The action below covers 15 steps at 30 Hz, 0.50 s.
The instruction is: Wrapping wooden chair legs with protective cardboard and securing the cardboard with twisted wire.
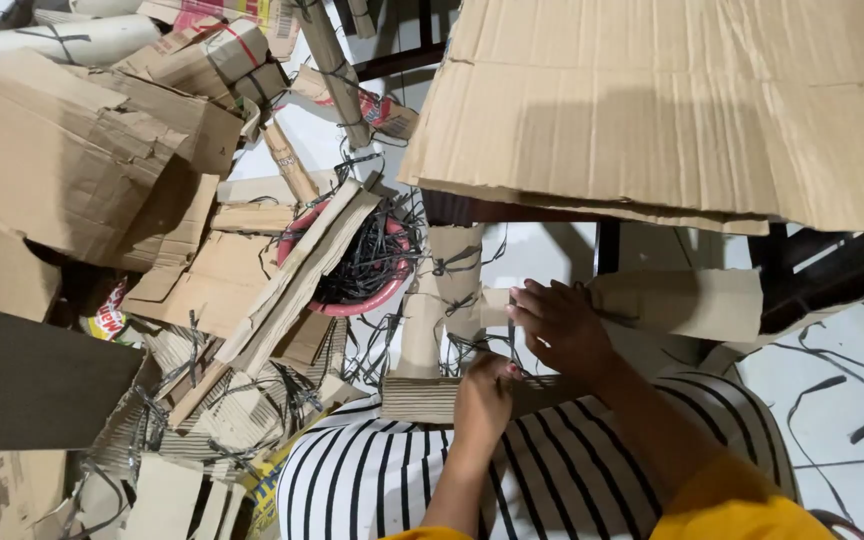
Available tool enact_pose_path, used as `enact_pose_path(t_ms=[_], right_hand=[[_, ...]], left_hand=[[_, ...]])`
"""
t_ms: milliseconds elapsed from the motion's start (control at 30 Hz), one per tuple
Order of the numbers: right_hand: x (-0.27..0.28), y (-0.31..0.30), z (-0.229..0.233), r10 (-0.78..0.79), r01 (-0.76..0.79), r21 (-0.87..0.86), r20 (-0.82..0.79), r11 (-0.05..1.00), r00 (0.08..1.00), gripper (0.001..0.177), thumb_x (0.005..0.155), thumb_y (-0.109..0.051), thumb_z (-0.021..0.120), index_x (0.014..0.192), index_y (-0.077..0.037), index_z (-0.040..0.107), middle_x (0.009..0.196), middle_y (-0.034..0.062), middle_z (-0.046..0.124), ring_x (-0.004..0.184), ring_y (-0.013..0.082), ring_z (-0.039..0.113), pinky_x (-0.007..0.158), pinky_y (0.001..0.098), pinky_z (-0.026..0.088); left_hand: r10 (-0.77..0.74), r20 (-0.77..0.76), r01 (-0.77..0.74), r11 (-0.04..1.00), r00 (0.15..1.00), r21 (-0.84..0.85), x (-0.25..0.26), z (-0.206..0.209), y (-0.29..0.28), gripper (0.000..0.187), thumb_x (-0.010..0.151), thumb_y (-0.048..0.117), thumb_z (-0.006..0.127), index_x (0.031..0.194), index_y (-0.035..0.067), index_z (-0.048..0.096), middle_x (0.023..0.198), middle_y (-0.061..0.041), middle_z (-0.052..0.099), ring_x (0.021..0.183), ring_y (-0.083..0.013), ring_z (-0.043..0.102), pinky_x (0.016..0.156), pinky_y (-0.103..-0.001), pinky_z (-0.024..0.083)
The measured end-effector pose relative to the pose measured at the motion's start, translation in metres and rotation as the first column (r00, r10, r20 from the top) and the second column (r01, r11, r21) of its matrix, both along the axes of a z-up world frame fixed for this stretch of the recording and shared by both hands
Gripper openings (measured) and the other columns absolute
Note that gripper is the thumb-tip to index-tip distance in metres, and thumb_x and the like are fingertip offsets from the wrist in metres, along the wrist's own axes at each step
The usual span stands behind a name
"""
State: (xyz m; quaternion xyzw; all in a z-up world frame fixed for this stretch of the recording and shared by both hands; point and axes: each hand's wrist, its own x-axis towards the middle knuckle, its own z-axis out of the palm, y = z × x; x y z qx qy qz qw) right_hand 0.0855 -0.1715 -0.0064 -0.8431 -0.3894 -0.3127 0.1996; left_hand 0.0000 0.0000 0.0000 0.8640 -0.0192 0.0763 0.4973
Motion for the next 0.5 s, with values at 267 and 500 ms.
enact_pose_path(t_ms=[267, 500], right_hand=[[0.000, 0.017, -0.002, -0.164, 0.172, -0.057, 0.125, 0.984, 0.979, 0.024, 0.085, -0.013, 0.076, 0.108, -0.012, 0.069, 0.132, 0.0027, 0.063, 0.123, 0.0239, 0.062, 0.103, 0.0450, 0.047], [0.005, 0.010, 0.002, -0.078, 0.078, 0.004, 0.036, 0.997, 0.996, 0.010, 0.083, -0.012, 0.074, 0.093, -0.011, 0.071, 0.126, 0.0001, 0.068, 0.121, 0.0215, 0.063, 0.101, 0.0424, 0.046]], left_hand=[[-0.047, -0.079, 0.054, 0.994, 0.996, 0.096, -0.008, -0.008, 0.004, 0.017, 0.077, -0.001, 0.063, 0.085, 0.009, 0.075, 0.095, -0.009, 0.071, 0.070, -0.0334, 0.068, 0.069, -0.041, 0.054], [-0.051, 0.151, 0.037, 0.994, 0.987, 0.098, 0.001, 0.014, 0.004, 0.014, 0.082, -0.005, 0.064, 0.090, -0.006, 0.076, 0.127, -0.012, 0.062, 0.087, -0.0241, 0.067, 0.078, -0.035, 0.053]])
